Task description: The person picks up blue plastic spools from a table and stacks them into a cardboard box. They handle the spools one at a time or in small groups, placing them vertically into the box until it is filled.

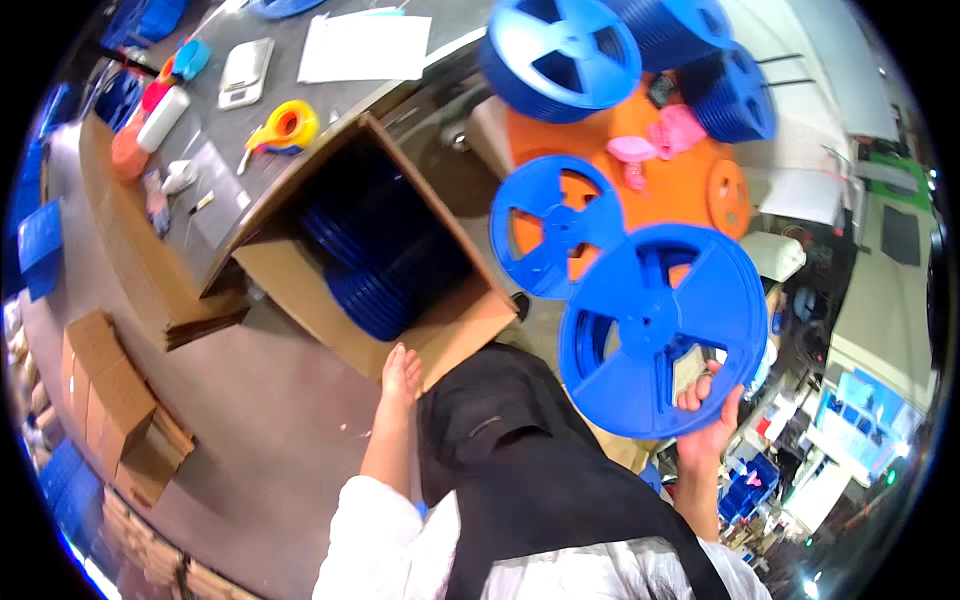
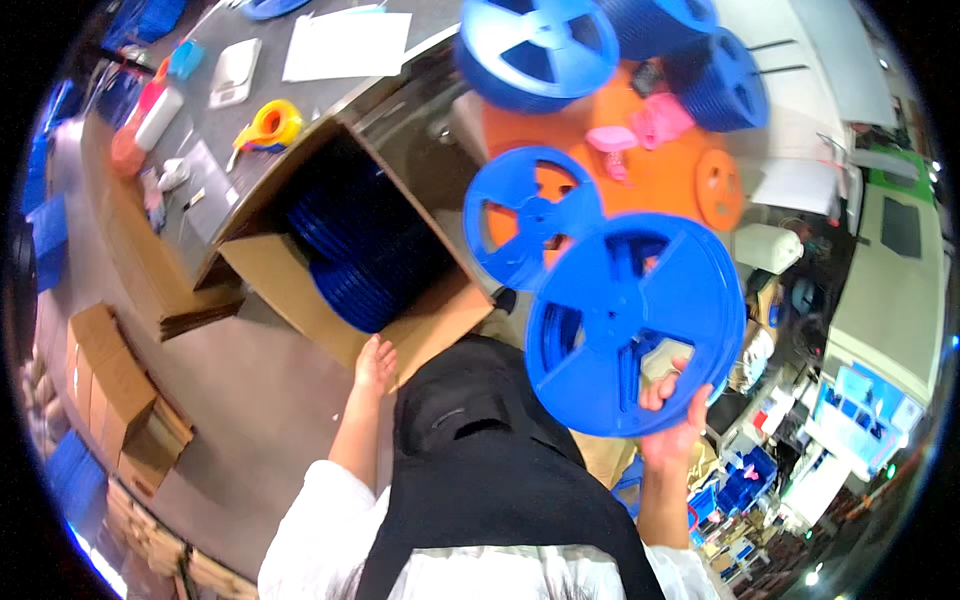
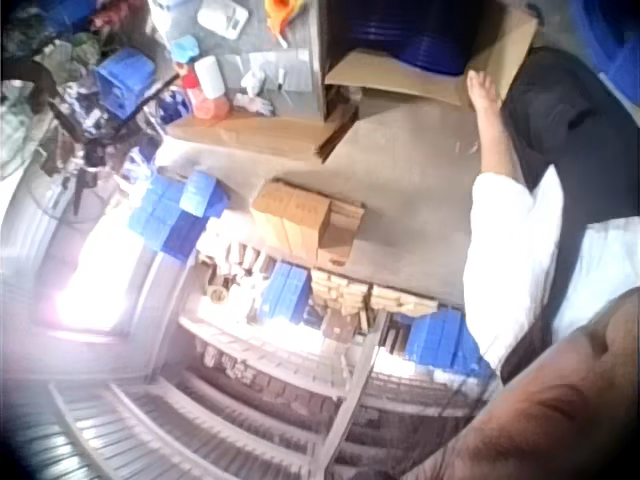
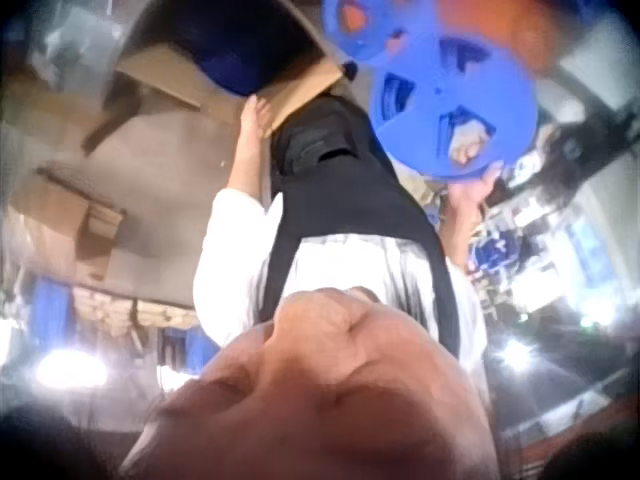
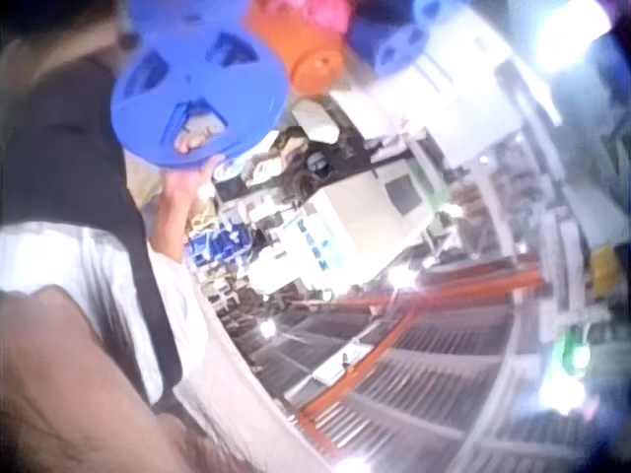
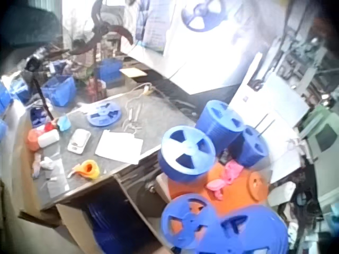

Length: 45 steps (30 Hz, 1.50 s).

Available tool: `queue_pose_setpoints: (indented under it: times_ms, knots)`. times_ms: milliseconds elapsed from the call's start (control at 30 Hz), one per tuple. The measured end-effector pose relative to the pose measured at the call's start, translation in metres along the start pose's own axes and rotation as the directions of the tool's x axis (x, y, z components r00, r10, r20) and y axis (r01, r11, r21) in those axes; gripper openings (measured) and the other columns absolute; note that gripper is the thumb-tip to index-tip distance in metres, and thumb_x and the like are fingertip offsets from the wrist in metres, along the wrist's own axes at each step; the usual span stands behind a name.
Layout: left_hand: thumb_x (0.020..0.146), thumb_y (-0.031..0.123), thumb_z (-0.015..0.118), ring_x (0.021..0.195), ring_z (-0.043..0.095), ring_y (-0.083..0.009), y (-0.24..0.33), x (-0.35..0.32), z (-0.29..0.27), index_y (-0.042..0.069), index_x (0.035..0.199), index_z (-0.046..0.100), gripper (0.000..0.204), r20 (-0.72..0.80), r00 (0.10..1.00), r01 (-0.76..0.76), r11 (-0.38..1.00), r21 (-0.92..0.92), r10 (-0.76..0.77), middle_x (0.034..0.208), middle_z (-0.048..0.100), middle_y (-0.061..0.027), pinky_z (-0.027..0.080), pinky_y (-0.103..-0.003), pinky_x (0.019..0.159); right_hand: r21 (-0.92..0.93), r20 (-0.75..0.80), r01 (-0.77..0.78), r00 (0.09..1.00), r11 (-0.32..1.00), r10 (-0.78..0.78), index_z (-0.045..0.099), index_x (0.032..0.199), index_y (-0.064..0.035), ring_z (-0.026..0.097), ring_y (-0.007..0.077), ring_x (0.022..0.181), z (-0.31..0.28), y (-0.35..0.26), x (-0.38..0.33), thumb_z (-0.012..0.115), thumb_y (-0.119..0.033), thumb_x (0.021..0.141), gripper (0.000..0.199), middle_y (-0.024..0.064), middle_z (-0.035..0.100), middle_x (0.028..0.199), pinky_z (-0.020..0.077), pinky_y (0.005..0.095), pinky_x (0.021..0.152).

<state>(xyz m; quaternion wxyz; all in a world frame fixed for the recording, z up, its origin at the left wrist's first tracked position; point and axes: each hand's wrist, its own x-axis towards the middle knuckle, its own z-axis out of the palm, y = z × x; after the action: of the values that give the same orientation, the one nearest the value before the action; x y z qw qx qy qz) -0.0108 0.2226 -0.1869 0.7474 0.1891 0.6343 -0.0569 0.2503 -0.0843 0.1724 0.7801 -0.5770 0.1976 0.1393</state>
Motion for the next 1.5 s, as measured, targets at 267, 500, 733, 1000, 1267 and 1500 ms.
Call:
queue_pose_setpoints:
  times_ms: [267,500,733,1000,1267,1500]
  knots:
    - [0.096,0.035,0.053,0.117,0.052,-0.0243,0.061,-0.082,0.136,0.012,0.143,0.038,0.054,0.436,0.868,-0.347,0.918,0.191,0.238,0.134,0.051,-0.0122,0.038,-0.039,0.101,0.48,0.385,-0.039,0.907,0.877,-0.17,0.055,0.118,0.0005,0.04,0.0093,0.045,-0.047,-0.029,0.019,0.046,-0.054,0.094,0.06,0.0009,0.047,0.062,0.0337,0.0264,0.048]
    - [0.1,0.02,0.047,0.11,0.055,-0.017,0.082,-0.155,0.218,0.009,0.139,0.042,0.041,0.467,0.641,-0.733,0.666,0.138,0.609,0.128,0.054,-0.008,0.041,-0.032,0.096,0.72,0.451,-0.117,0.828,0.684,-0.333,0.051,0.121,0.003,0.045,0.01,0.047,-0.069,-0.024,0.015,0.045,-0.048,0.097,0.057,0.003,0.051,0.065,0.0364,0.0263,0.049]
    - [0.074,-0.005,0.065,0.107,0.054,-0.0318,0.088,-0.273,0.302,0.004,0.122,0.059,0.049,0.828,-0.168,-0.87,-0.475,0.131,0.535,0.117,0.058,-0.0149,0.041,-0.039,0.095,0.691,0.335,0.012,0.881,0.722,-0.335,0.049,0.124,0.0027,0.048,0.0094,0.053,-0.045,-0.026,0.014,0.046,-0.046,0.098,0.055,0.0029,0.052,0.072,0.0391,0.0256,0.052]
    - [0.079,0.015,0.072,0.122,0.049,-0.0384,0.045,-0.269,0.348,0.011,0.151,0.017,0.09,0.843,0.507,-0.741,0.591,0.319,0.18,0.135,0.044,-0.027,0.04,-0.044,0.101,0.204,0.447,0.003,0.889,0.979,-0.096,0.044,0.133,0.0028,0.067,0.0264,0.094,0.02,-0.016,-0.005,0.061,-0.057,0.085,0.079,0.0186,0.065,0.108,0.0529,0.0367,0.084]
    - [0.079,0.029,0.069,0.114,0.054,-0.0303,0.08,-0.255,0.283,0.008,0.145,0.031,0.079,0.966,0.259,0.196,0.979,-0.06,0.007,0.142,0.04,-0.0225,0.048,-0.042,0.098,-0.131,0.129,0.0,0.991,0.991,0.018,0.048,0.127,0.0035,0.065,0.0187,0.069,-0.005,-0.011,-0.009,0.06,-0.032,0.093,0.051,0.0096,0.063,0.084,0.0512,0.0284,0.064]
    - [0.088,0.056,0.057,0.104,0.056,-0.029,0.07,-0.235,0.266,0.017,0.15,0.023,0.081,0.989,0.127,0.398,0.909,-0.122,0.077,0.146,0.032,-0.0248,0.05,-0.044,0.095,-0.301,-0.129,-0.023,0.992,0.953,-0.017,0.051,0.111,-0.0028,0.065,0.0194,0.066,-0.038,-0.001,-0.008,0.055,-0.034,0.096,0.035,0.0098,0.063,0.082,0.0533,0.0301,0.059]
